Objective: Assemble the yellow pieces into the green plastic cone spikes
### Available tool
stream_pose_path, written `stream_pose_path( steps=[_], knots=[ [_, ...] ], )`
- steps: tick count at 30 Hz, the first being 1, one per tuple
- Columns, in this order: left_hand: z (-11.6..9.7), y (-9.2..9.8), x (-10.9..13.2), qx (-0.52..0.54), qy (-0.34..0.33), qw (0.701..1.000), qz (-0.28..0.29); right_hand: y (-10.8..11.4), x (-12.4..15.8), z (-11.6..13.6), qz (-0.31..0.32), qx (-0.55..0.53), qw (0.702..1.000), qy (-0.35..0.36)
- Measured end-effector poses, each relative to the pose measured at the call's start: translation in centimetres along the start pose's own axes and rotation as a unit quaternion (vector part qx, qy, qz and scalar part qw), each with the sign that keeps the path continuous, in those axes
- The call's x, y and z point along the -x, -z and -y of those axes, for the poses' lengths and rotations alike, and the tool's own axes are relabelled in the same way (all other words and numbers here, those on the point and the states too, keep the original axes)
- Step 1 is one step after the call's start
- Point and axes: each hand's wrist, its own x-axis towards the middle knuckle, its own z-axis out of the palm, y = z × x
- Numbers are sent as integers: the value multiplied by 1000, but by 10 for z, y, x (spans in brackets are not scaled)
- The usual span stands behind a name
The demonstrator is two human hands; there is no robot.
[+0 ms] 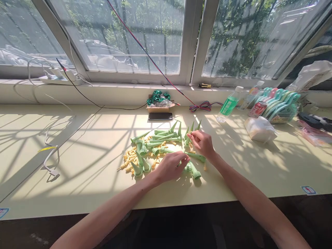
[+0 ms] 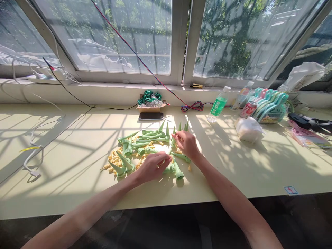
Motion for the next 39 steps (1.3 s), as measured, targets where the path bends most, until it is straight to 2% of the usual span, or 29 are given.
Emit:
stream_pose_path(
  steps=[26, 30, 34, 39],
  knots=[
    [0, 0, 1, -2, 11, 1000, -1, 1, 0, -3, 36, 29, 997, -59],
    [0, 0, 1, -6, 8, 1000, -1, 4, -1, 3, 11, 12, 997, -81],
    [-1, 0, 0, 2, 4, 1000, 0, 8, -3, 9, -57, 17, 993, -100],
    [-5, 2, 1, 1, -36, 999, 11, 8, -3, 13, -96, 21, 992, -82]
  ],
)
